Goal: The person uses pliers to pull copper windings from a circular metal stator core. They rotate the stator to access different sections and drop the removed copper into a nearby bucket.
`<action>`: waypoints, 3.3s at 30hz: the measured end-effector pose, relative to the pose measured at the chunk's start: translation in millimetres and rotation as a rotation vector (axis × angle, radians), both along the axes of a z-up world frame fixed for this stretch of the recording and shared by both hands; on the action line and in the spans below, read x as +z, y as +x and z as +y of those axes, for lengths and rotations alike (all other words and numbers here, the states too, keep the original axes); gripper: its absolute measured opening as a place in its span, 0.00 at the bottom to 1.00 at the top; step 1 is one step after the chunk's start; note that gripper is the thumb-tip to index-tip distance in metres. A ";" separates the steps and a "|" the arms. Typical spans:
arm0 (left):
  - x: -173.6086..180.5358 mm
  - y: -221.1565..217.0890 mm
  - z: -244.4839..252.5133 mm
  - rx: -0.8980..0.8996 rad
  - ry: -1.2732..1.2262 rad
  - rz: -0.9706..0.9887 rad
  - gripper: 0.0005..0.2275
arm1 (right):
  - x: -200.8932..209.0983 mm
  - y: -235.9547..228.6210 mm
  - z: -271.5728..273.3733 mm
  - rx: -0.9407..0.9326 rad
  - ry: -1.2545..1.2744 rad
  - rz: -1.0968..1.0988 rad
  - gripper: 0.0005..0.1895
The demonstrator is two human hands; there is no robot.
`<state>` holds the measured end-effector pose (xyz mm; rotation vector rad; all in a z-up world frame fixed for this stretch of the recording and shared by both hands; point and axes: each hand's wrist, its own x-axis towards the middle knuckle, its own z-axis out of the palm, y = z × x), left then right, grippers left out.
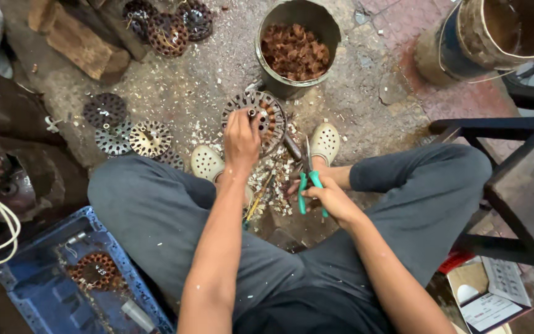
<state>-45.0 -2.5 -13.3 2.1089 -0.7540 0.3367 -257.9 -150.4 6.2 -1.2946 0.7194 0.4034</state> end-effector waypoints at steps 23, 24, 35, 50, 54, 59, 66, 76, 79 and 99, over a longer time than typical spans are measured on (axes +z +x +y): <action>155.7 8.7 2.6 -0.150 -1.312 1.315 0.19 | 198.9 23.6 50.2 0.233 -0.866 -0.439 0.32; 154.1 7.1 2.2 -0.244 -1.319 1.272 0.21 | 206.6 29.8 52.6 0.236 -0.897 -0.422 0.32; 155.9 13.2 10.6 -0.281 -1.491 1.220 0.22 | 235.0 74.2 69.4 0.355 -1.312 -0.390 0.31; 144.3 28.6 22.4 -0.086 -1.542 1.132 0.17 | 255.3 87.2 63.2 0.525 -1.321 -0.284 0.26; 140.3 31.4 22.1 -0.069 -1.507 1.103 0.18 | 254.1 90.0 64.1 0.502 -1.351 -0.339 0.27; 136.9 32.8 21.4 -0.139 -1.602 1.088 0.17 | 251.3 92.1 68.1 0.522 -1.406 -0.293 0.28; 139.2 34.3 26.0 -0.074 -1.591 1.074 0.17 | 252.0 94.8 73.5 0.566 -1.586 -0.380 0.28; 137.6 36.5 31.4 -0.077 -1.552 1.012 0.17 | 256.5 116.4 37.2 0.818 -1.288 -0.521 0.25; 130.7 37.9 29.1 -0.105 -1.535 1.002 0.17 | 249.8 127.7 24.4 0.831 -1.023 -0.395 0.19; 91.0 63.4 9.4 0.303 -1.539 1.241 0.20 | 250.4 190.7 -5.2 1.194 -2.112 -0.664 0.07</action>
